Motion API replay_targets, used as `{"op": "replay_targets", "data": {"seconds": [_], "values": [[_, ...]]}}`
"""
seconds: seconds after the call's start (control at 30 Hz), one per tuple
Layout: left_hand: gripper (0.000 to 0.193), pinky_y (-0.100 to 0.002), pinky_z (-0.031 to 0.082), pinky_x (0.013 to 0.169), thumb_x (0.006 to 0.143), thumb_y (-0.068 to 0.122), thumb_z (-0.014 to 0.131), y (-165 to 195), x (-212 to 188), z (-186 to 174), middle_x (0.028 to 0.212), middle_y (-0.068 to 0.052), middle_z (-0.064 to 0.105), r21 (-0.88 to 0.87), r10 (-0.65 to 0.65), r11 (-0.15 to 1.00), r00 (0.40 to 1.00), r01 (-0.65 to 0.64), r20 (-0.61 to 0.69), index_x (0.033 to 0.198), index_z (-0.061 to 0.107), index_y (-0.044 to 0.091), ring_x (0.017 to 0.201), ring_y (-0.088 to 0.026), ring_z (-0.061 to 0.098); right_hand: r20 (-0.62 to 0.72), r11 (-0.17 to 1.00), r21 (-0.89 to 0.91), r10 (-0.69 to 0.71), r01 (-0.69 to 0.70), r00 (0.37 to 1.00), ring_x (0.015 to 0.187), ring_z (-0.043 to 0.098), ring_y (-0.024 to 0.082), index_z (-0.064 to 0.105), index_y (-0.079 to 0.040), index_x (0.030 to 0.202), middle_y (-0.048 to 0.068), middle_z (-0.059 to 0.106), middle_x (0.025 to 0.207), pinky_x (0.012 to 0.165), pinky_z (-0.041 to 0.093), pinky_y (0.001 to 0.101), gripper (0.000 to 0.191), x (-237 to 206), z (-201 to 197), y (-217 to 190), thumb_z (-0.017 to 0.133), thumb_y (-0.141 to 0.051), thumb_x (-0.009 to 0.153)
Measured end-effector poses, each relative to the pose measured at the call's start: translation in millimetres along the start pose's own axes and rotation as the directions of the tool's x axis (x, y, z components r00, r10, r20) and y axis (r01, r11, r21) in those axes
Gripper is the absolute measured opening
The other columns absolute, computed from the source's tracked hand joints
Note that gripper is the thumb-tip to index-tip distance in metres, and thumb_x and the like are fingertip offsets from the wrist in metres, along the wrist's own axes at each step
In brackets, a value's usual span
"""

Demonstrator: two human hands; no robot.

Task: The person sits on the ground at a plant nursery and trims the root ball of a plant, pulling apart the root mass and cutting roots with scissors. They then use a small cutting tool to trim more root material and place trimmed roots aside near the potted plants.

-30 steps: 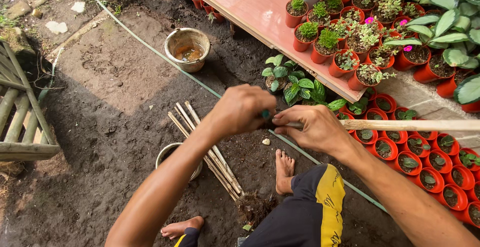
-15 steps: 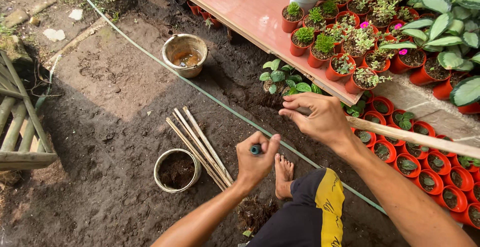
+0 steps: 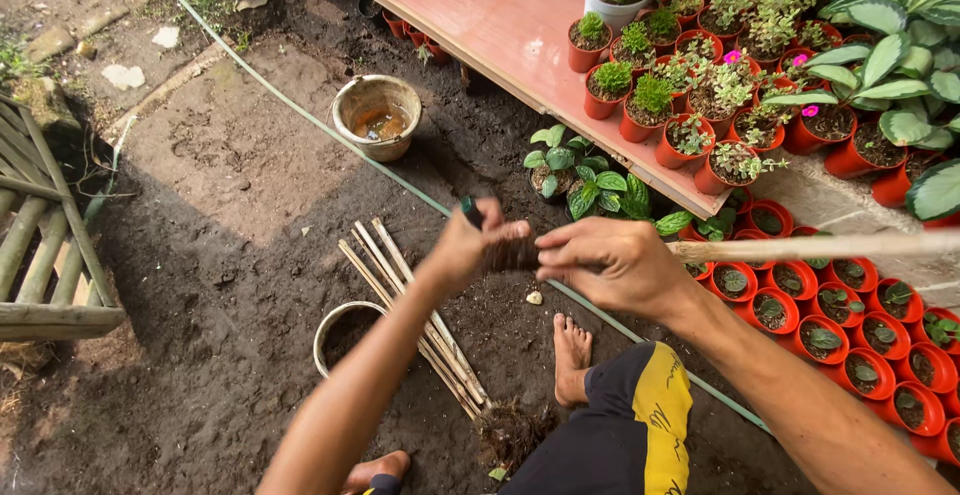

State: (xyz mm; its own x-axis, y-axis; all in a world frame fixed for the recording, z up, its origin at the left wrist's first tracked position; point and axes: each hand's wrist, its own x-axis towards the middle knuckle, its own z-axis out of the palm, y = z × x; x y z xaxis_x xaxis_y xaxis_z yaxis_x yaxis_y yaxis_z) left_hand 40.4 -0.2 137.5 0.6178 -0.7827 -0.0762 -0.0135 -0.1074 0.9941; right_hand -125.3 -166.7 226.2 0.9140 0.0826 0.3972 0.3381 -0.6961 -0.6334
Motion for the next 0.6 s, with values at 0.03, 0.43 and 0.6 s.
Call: {"op": "replay_targets", "data": {"seconds": [0.03,0.43,0.6], "values": [[0.02,-0.026,0.05,0.05,0.089,0.018,0.07,-15,-14,18,0.065,0.007,0.061,-0.014,-0.002,1.0,0.999,0.002,-0.032,0.074,0.057,0.019,0.056,-0.01,0.058,-0.049,0.999,-0.031,0.034,-0.036,0.998,0.075,0.078,0.014,0.082,-0.009,0.089,0.009,0.08,0.101,0.062,0.063,0.0255,0.01,1,0,1,0.084,-0.013,0.08],[0.02,-0.038,0.05,0.064,0.088,0.009,0.072,55,-53,47,0.075,-0.006,0.058,0.672,0.722,0.323,0.633,-0.666,0.28,0.084,0.053,0.009,0.068,-0.022,0.059,-0.169,0.933,-0.326,0.101,-0.152,0.981,0.089,0.076,0.024,0.08,-0.007,0.096,0.009,0.077,0.109,0.079,0.061,0.0349,0.018,9,-1,35,0.083,-0.012,0.079],[0.017,-0.039,0.056,0.066,0.077,0.006,0.076,83,4,-15,0.077,-0.007,0.065,0.59,0.691,0.353,0.628,-0.726,0.359,0.083,0.06,0.01,0.074,-0.024,0.067,0.053,0.962,-0.269,-0.034,0.047,0.998,0.09,0.076,0.023,0.078,-0.009,0.094,0.005,0.079,0.102,0.08,0.062,0.0353,0.017,11,-3,26,0.082,-0.008,0.077]]}}
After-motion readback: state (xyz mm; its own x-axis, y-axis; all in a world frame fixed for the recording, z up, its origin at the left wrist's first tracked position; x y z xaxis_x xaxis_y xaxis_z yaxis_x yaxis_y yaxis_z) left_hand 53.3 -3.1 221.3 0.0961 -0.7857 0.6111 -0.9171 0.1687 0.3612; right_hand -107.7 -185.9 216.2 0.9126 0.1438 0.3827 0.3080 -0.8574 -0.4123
